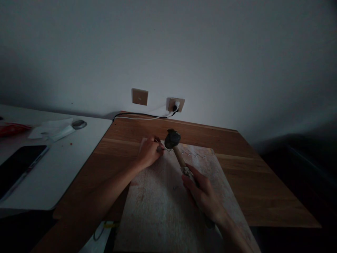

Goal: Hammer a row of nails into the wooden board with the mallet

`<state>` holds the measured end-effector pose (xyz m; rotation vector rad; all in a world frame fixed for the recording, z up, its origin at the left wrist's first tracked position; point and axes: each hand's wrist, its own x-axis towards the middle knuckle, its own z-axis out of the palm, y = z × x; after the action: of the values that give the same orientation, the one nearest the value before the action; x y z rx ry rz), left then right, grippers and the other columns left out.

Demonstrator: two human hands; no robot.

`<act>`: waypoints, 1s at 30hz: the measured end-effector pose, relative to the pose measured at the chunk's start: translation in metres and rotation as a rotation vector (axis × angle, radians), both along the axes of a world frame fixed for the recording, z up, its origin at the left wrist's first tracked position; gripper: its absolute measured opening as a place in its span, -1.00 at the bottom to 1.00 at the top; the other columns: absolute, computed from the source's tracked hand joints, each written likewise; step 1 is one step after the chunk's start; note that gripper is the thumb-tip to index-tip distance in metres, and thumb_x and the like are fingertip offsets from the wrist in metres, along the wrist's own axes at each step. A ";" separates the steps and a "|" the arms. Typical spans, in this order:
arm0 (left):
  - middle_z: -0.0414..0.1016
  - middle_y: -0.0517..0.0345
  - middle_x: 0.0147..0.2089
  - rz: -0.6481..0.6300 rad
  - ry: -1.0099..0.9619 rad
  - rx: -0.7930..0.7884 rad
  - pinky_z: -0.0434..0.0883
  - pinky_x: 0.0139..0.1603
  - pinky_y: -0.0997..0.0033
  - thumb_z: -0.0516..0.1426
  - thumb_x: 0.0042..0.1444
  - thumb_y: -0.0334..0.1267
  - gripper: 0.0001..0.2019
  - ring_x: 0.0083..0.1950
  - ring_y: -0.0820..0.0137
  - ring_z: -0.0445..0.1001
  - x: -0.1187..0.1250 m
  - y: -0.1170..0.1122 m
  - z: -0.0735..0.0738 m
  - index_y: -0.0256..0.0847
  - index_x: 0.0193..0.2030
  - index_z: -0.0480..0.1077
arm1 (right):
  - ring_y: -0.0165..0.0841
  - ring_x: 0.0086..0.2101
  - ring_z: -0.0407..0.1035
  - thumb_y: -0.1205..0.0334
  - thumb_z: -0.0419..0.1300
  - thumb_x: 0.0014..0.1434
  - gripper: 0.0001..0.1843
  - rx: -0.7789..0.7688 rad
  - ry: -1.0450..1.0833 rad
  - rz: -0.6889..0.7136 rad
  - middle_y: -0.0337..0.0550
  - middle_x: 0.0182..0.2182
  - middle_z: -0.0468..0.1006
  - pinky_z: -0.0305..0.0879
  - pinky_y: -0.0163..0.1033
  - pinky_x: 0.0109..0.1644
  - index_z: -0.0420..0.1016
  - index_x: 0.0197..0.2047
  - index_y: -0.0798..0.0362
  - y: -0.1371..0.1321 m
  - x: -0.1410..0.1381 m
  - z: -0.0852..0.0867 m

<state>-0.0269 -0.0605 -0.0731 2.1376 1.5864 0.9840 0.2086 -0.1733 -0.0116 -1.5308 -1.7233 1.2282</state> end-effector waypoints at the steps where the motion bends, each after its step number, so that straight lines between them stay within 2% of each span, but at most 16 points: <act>1: 0.46 0.00 0.06 0.002 0.009 0.000 0.43 0.18 0.09 0.36 0.04 -0.32 -0.83 0.11 0.12 0.50 0.000 0.000 0.000 -0.14 -0.18 0.62 | -0.38 -0.57 0.29 -0.17 0.11 0.38 -0.34 0.024 -0.024 0.018 -0.32 -0.55 0.39 0.20 -0.32 -0.54 0.42 0.31 0.17 0.000 0.000 0.000; 4: 0.42 -0.07 0.11 0.017 0.036 0.002 0.42 0.20 0.08 0.43 -0.12 -0.29 -0.57 0.13 0.06 0.47 0.001 -0.001 0.002 -0.21 -0.06 0.56 | -0.35 -0.49 0.37 -0.13 0.11 0.39 -0.40 0.072 -0.080 0.067 -0.27 -0.50 0.46 0.27 -0.32 -0.46 0.48 0.28 0.12 0.000 0.001 -0.002; 7: 0.39 -0.07 0.09 0.049 0.041 -0.056 0.43 0.15 0.06 0.44 -0.19 -0.27 -0.47 0.08 0.05 0.46 0.001 -0.002 0.005 -0.22 -0.02 0.47 | -0.37 -0.55 0.32 -0.15 0.09 0.40 -0.37 0.049 -0.089 0.042 -0.30 -0.54 0.44 0.26 -0.32 -0.50 0.45 0.31 0.12 -0.001 0.000 -0.002; 9: 0.36 -0.03 0.06 0.062 0.017 -0.075 0.45 0.08 0.09 0.41 -0.16 -0.27 -0.51 0.04 0.10 0.45 -0.002 -0.003 0.009 -0.20 -0.05 0.42 | -0.39 -0.59 0.30 -0.15 0.09 0.39 -0.36 0.020 -0.074 0.037 -0.32 -0.55 0.42 0.24 -0.32 -0.53 0.45 0.31 0.14 -0.002 -0.001 -0.001; 12: 0.34 0.02 0.00 0.053 -0.026 0.010 0.43 0.03 0.17 0.33 -0.04 -0.30 -0.71 0.00 0.18 0.43 -0.009 -0.009 0.019 -0.18 -0.19 0.35 | -0.38 -0.58 0.32 -0.14 0.09 0.38 -0.37 0.011 -0.058 0.040 -0.31 -0.54 0.43 0.25 -0.33 -0.54 0.46 0.29 0.14 -0.003 -0.001 0.000; 14: 0.38 0.08 -0.10 -0.033 -0.037 0.062 0.40 -0.02 0.24 0.25 0.05 -0.35 -0.84 -0.08 0.26 0.43 -0.011 -0.020 0.031 -0.17 -0.29 0.32 | -0.38 -0.56 0.34 -0.14 0.10 0.38 -0.37 0.021 -0.048 0.017 -0.29 -0.51 0.46 0.26 -0.34 -0.53 0.46 0.30 0.13 -0.003 -0.001 -0.001; 16: 0.42 0.15 -0.22 -0.211 -0.005 0.043 0.38 -0.14 0.32 0.19 0.13 -0.37 -0.90 -0.19 0.34 0.44 -0.008 -0.038 0.044 -0.16 -0.34 0.33 | -0.39 -0.59 0.32 -0.14 0.09 0.39 -0.36 -0.006 -0.027 0.013 -0.32 -0.54 0.45 0.25 -0.35 -0.56 0.43 0.34 0.12 -0.003 0.001 -0.003; 18: 0.47 0.18 -0.29 -0.398 0.111 0.001 0.37 -0.22 0.33 0.19 0.19 -0.32 -0.90 -0.27 0.36 0.46 0.001 -0.059 0.053 -0.15 -0.36 0.37 | -0.39 -0.60 0.33 -0.15 0.10 0.40 -0.36 -0.019 -0.014 0.028 -0.32 -0.55 0.47 0.27 -0.34 -0.55 0.42 0.35 0.10 -0.004 0.005 -0.004; 20: 0.52 0.13 -0.27 -0.504 0.287 0.049 0.42 -0.17 0.24 0.25 0.18 -0.23 -0.90 -0.25 0.29 0.51 0.015 -0.078 0.055 -0.16 -0.31 0.44 | -0.34 -0.50 0.43 -0.15 0.13 0.39 -0.39 0.037 -0.019 0.025 -0.24 -0.47 0.56 0.39 -0.31 -0.43 0.47 0.31 0.09 -0.008 0.010 -0.005; 24: 0.56 0.01 -0.16 -0.517 0.477 0.134 0.49 -0.07 0.14 0.30 0.14 -0.25 -0.87 -0.15 0.17 0.57 0.039 -0.099 0.044 -0.21 -0.21 0.51 | -0.16 -0.26 0.58 -0.22 0.17 0.33 -0.35 0.109 -0.092 -0.103 -0.10 -0.33 0.69 0.54 -0.20 -0.21 0.54 0.27 0.07 -0.025 0.029 -0.006; 27: 0.55 0.00 -0.12 -0.526 0.511 0.145 0.49 -0.04 0.18 0.28 0.15 -0.35 -0.95 -0.09 0.18 0.57 0.045 -0.100 0.041 -0.21 -0.24 0.50 | -0.03 0.00 0.59 -0.27 0.21 0.27 -0.32 0.093 -0.152 -0.160 -0.01 -0.11 0.74 0.57 -0.13 0.00 0.59 0.24 0.02 -0.044 0.046 -0.005; 30: 0.56 0.04 -0.19 -0.528 0.502 0.119 0.47 -0.08 0.22 0.23 0.16 -0.43 -0.93 -0.14 0.21 0.57 0.037 -0.090 0.049 -0.19 -0.24 0.48 | 0.01 0.10 0.55 -0.29 0.23 0.25 -0.35 0.061 -0.183 -0.228 -0.03 -0.02 0.73 0.56 -0.11 0.06 0.62 0.22 -0.05 -0.061 0.058 -0.006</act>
<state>0.0103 -0.1505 -0.0243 2.8306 1.0369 0.3957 0.2662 -0.2340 -0.0172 -1.7923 -1.6258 0.9391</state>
